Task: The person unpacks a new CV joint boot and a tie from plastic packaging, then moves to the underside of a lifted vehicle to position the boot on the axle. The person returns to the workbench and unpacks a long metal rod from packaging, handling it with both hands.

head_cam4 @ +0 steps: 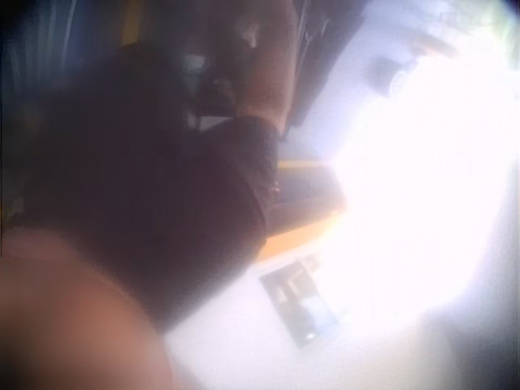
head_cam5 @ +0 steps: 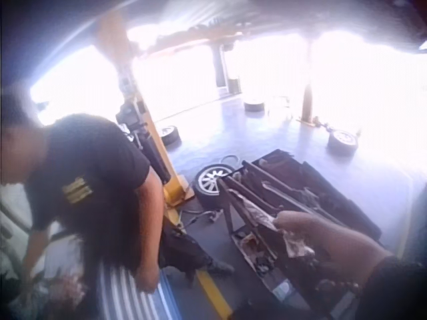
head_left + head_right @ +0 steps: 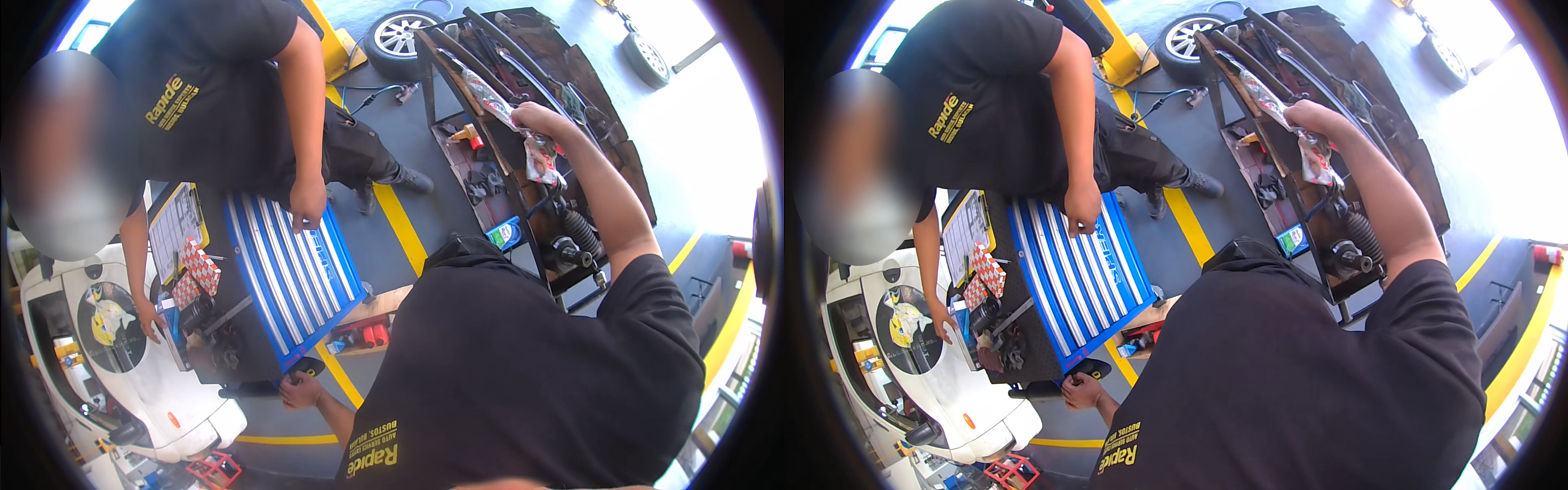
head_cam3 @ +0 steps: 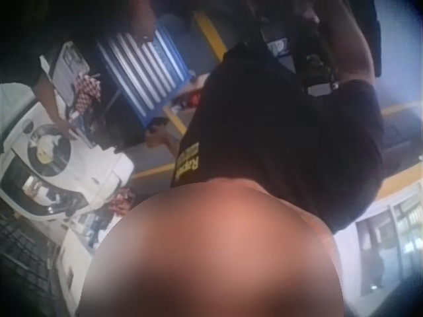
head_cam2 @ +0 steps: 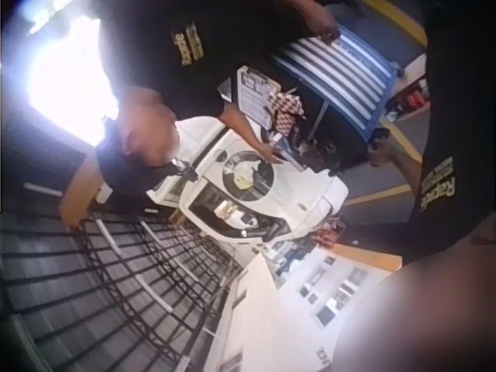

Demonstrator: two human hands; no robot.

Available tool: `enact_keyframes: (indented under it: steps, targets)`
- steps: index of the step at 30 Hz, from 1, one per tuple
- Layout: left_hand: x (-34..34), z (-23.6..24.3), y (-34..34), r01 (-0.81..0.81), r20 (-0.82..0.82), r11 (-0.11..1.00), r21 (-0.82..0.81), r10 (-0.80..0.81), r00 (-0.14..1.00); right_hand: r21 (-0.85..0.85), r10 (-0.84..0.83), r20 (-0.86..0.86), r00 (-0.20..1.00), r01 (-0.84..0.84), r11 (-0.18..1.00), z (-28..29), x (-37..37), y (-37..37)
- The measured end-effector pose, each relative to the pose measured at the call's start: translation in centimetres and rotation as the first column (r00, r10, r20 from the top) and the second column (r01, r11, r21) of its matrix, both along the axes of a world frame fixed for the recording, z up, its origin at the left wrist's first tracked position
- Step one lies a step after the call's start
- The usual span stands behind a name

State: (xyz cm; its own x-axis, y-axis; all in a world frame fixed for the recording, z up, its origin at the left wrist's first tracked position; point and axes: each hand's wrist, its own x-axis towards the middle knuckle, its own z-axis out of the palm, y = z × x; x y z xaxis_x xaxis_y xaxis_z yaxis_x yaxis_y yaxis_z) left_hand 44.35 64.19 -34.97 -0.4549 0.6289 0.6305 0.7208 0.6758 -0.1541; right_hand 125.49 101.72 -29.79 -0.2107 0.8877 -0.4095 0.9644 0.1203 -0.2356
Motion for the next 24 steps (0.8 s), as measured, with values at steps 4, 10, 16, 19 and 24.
enact_keyframes:
  steps: [4,10,16,19,24]
  targets:
    - [-0.4,0.0,-0.1,0.049,-0.032,0.999,0.003,-0.049,0.998,-0.320,-0.693,-0.447,0.566,0.622,0.714,2.3,-0.3,-5.3]
    - [-0.4,-0.2,-0.3,0.098,-0.041,0.995,0.029,-0.096,0.994,0.202,-0.470,-0.563,0.679,0.665,0.719,4.4,-2.4,-8.9]
    - [0.5,1.2,-1.1,0.097,0.054,0.995,-0.028,-0.096,0.994,0.630,-0.354,-0.491,0.796,0.605,0.488,10.8,-3.2,-9.6]
    - [2.2,2.5,-2.0,0.171,0.113,0.985,-0.034,-0.166,0.980,0.740,-0.254,-0.457,0.853,0.523,0.423,15.7,-5.0,-12.3]
    - [11.7,4.0,-2.3,0.699,0.289,0.655,0.288,-0.755,0.588,0.867,-0.068,-0.335,0.940,0.335,0.368,20.6,-12.4,-20.5]
